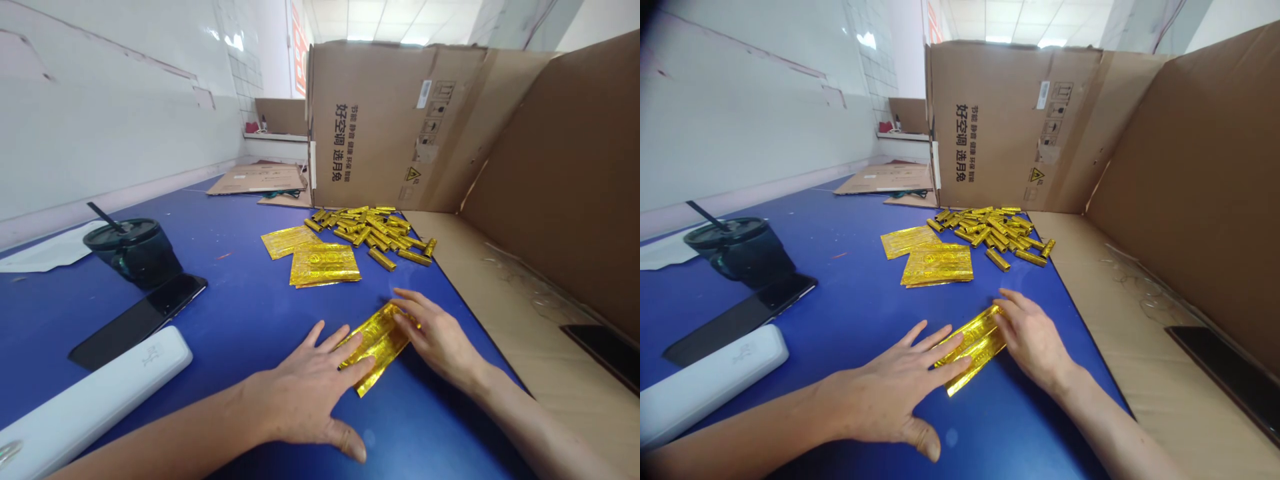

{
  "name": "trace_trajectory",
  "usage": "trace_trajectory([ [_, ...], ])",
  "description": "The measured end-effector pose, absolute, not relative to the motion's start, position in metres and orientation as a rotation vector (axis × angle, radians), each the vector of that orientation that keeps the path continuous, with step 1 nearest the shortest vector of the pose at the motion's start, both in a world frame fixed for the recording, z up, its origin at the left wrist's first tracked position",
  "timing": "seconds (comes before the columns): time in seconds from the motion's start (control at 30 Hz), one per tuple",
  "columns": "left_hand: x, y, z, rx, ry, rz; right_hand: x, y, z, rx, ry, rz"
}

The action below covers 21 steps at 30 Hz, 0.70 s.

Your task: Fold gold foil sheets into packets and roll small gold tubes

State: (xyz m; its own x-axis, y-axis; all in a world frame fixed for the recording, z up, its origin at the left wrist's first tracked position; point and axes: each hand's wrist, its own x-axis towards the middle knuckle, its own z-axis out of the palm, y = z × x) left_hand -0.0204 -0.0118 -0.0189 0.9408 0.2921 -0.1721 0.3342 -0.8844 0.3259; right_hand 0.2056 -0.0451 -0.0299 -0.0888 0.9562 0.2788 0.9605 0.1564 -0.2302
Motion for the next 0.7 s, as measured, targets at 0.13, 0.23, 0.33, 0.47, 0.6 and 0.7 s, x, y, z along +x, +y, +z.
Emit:
trace_trajectory([
  [0.13, -0.020, -0.012, -0.018, 2.720, 0.435, -0.163, 0.191, -0.052, -0.041, -1.612, -2.395, 0.172],
  [0.23, -0.020, -0.012, -0.019, 2.733, 0.440, -0.161, 0.189, -0.052, -0.049, -1.599, -2.552, 0.211],
  [0.33, -0.020, -0.016, -0.022, 2.780, 0.448, -0.137, 0.191, -0.050, -0.051, -1.622, -2.587, 0.214],
  [0.47, -0.021, -0.024, -0.026, 2.805, 0.432, -0.104, 0.190, -0.050, -0.048, -1.629, -2.596, 0.225],
  [0.6, -0.022, -0.027, -0.026, 2.776, 0.445, -0.123, 0.191, -0.050, -0.045, -1.608, -2.606, 0.254],
  [0.7, -0.018, -0.029, -0.027, 2.803, 0.439, -0.127, 0.195, -0.043, -0.043, -1.564, -2.637, 0.297],
])
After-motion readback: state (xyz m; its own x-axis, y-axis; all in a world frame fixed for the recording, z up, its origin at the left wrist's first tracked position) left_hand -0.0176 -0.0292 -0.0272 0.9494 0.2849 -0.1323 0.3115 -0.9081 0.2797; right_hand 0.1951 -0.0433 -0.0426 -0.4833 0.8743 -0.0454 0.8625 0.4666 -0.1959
